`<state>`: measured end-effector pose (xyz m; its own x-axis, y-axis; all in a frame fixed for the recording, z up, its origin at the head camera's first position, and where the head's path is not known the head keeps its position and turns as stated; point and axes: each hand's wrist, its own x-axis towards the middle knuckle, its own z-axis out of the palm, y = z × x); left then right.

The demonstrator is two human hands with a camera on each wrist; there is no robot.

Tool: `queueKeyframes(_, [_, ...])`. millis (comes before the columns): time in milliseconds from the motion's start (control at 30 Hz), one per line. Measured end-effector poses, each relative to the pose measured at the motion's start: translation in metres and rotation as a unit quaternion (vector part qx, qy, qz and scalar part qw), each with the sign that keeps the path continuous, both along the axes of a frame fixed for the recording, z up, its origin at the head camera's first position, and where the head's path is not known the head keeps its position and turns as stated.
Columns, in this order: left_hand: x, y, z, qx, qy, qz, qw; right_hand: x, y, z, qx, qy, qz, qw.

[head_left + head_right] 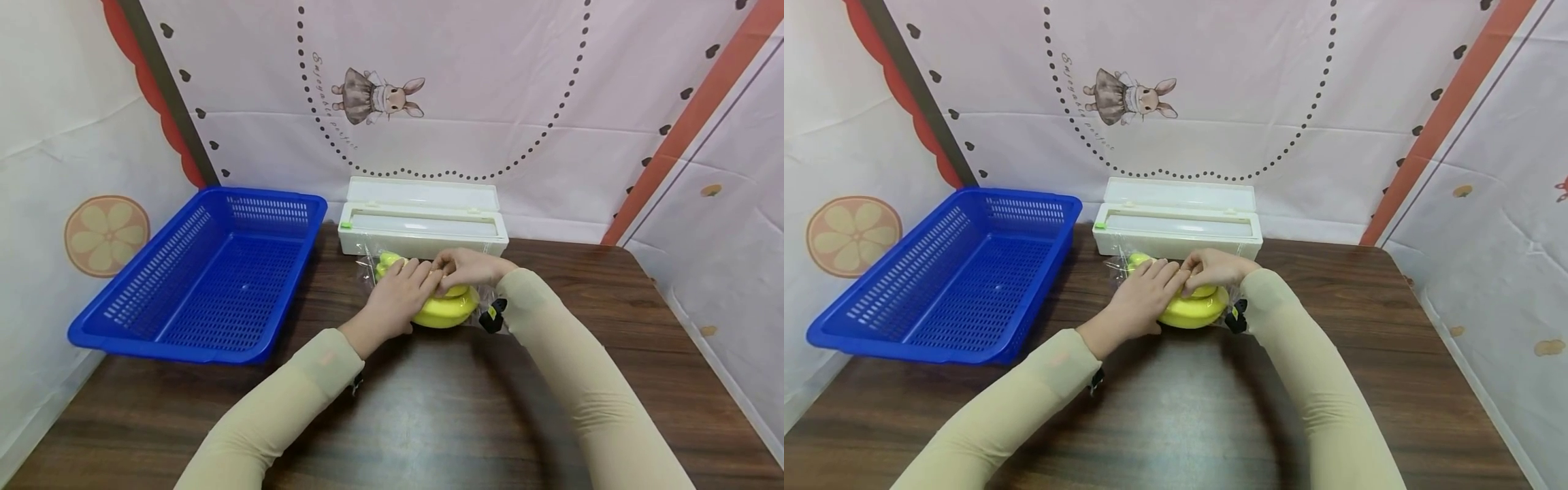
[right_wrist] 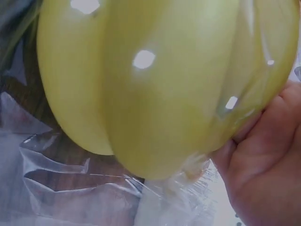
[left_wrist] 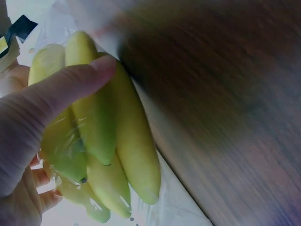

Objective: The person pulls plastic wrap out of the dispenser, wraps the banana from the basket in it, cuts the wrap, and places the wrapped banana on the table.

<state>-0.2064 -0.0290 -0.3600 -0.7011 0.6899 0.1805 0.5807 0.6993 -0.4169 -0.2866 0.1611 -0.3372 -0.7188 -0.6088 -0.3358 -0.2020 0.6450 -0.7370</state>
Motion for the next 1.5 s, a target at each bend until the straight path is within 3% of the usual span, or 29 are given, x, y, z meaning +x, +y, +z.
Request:
queueKeyframes(267, [-0.006, 0.002, -0.006, -0.017, 0.046, 0.001, 0.9988, -0.001, 0.003, -0.004, -0.009, 0.008, 0.002, 0.9999])
queueKeyframes(500, [-0.011, 0.002, -0.002, -0.01, 0.033, -0.019, 0.9992, 0.007, 0.005, -0.004, -0.012, 0.033, -0.005, 0.9994])
queueKeyframes(800, [-0.017, 0.001, 0.0, 0.016, 0.008, -0.02, 0.9996, 0.019, 0.004, -0.004, 0.024, 0.156, -0.019, 0.9873])
queueKeyframes(1067, [-0.02, 0.0, -0.003, 0.035, -0.009, -0.012, 0.9993, 0.032, 0.009, -0.006, 0.022, 0.18, -0.053, 0.982])
queueKeyframes(1167, [-0.021, -0.001, -0.004, 0.044, -0.012, -0.012, 0.9989, 0.037, 0.009, -0.009, 0.044, 0.22, -0.041, 0.9736])
queueKeyframes(1333, [-0.023, -0.003, -0.003, 0.054, -0.027, -0.012, 0.9981, 0.048, 0.007, -0.013, 0.116, 0.309, -0.024, 0.9438])
queueKeyframes(1500, [-0.025, -0.004, -0.001, 0.064, -0.05, -0.005, 0.9967, 0.057, 0.003, -0.017, 0.135, 0.36, -0.011, 0.9232])
